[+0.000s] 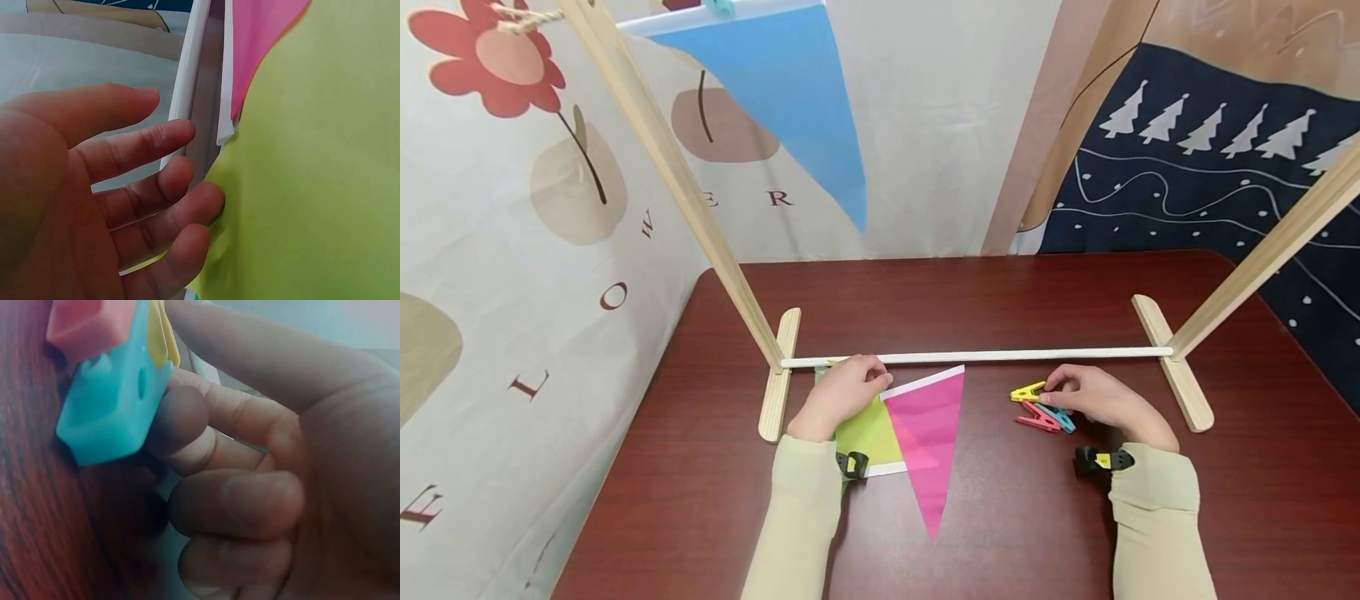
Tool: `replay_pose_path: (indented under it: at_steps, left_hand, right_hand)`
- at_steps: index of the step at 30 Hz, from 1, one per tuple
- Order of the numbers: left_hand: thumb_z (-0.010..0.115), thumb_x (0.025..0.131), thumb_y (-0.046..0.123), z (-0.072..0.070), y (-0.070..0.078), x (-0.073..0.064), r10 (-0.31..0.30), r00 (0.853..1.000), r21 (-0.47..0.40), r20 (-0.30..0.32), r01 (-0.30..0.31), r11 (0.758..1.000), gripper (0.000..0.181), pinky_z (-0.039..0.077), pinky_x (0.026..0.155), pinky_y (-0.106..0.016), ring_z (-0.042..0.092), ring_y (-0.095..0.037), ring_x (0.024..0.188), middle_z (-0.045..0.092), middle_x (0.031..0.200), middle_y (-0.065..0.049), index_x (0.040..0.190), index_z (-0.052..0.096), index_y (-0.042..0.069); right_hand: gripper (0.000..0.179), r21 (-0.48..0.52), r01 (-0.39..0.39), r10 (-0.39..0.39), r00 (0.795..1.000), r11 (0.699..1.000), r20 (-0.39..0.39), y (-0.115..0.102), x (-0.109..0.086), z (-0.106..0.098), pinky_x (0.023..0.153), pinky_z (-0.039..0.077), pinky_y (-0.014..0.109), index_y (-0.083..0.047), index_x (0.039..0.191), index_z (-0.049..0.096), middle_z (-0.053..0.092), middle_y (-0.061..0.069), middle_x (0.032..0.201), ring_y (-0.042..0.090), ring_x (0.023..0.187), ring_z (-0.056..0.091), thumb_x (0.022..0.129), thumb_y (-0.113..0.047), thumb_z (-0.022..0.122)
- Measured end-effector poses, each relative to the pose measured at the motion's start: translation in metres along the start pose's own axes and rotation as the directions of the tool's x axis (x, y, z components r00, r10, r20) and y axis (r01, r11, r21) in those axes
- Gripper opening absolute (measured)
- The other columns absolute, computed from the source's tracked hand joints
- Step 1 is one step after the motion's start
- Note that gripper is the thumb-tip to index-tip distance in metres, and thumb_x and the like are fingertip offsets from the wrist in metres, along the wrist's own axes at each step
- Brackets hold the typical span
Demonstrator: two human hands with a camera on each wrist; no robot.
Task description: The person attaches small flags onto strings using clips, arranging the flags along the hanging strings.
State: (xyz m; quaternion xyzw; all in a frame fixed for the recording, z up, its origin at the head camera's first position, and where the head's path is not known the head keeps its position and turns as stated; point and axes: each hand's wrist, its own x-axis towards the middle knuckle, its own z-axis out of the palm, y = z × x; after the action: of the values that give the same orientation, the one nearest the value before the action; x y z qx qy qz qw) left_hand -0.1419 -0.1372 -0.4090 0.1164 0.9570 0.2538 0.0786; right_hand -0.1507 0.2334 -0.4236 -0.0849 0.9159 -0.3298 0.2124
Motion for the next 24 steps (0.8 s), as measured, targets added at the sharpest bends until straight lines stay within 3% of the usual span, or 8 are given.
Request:
replay_pose_path:
  at_steps: [3, 8, 15, 20, 24]
  left_hand:
    - [0.056, 0.089, 0.032, 0.001, 0.001, 0.000, 0.005, 1.000, 0.005, 0.012, -0.005, 1.000, 0.017, 0.041, 0.068, -0.028, 0.049, -0.011, 0.071, 0.057, 0.077, 0.006, 0.092, 0.064, 0.017]
    - [0.057, 0.089, 0.032, 0.001, 0.002, -0.001, -0.010, 1.000, 0.003, 0.021, 0.010, 1.000, 0.016, 0.041, 0.068, -0.028, 0.049, -0.012, 0.071, 0.057, 0.077, 0.006, 0.092, 0.064, 0.018]
    - [0.057, 0.088, 0.032, 0.003, 0.003, 0.000, 0.000, 0.999, 0.000, 0.040, 0.000, 1.000, 0.016, 0.042, 0.071, -0.029, 0.052, -0.012, 0.073, 0.059, 0.078, 0.007, 0.094, 0.064, 0.018]
    - [0.057, 0.088, 0.030, 0.004, 0.005, 0.000, 0.018, 1.000, 0.010, 0.010, -0.018, 1.000, 0.016, 0.044, 0.078, -0.032, 0.056, -0.019, 0.094, 0.056, 0.075, 0.006, 0.093, 0.065, 0.017]
    - [0.058, 0.087, 0.030, 0.004, 0.006, 0.000, 0.008, 1.000, 0.010, 0.002, -0.008, 1.000, 0.016, 0.043, 0.086, -0.034, 0.051, -0.024, 0.117, 0.056, 0.071, 0.007, 0.092, 0.066, 0.018]
  right_hand:
    - [0.042, 0.013, -0.019, 0.019, 1.000, 1.000, 0.015, -0.001, 0.001, 0.001, 0.045, 0.038, 0.028, -0.007, 0.103, 0.057, 0.049, 0.001, 0.062, 0.014, 0.045, 0.043, 0.080, -0.041, 0.067]
    - [0.042, 0.016, -0.021, 0.021, 0.999, 1.000, 0.030, -0.004, 0.002, 0.002, 0.048, 0.042, 0.029, -0.007, 0.103, 0.057, 0.052, 0.001, 0.063, 0.015, 0.050, 0.051, 0.081, -0.041, 0.066]
    - [0.044, -0.011, -0.016, 0.016, 1.000, 1.000, 0.016, -0.008, 0.001, 0.001, 0.049, 0.040, 0.029, -0.006, 0.102, 0.057, 0.051, 0.002, 0.062, 0.015, 0.050, 0.052, 0.078, -0.041, 0.069]
    - [0.046, -0.018, -0.026, 0.026, 0.999, 1.000, 0.022, -0.010, 0.001, 0.002, 0.049, 0.040, 0.029, -0.006, 0.102, 0.056, 0.052, 0.002, 0.063, 0.015, 0.050, 0.053, 0.077, -0.043, 0.069]
    - [0.047, -0.024, -0.026, 0.027, 0.999, 0.999, 0.023, -0.012, 0.001, 0.002, 0.050, 0.040, 0.030, -0.006, 0.102, 0.056, 0.052, 0.002, 0.063, 0.015, 0.050, 0.053, 0.076, -0.043, 0.070]
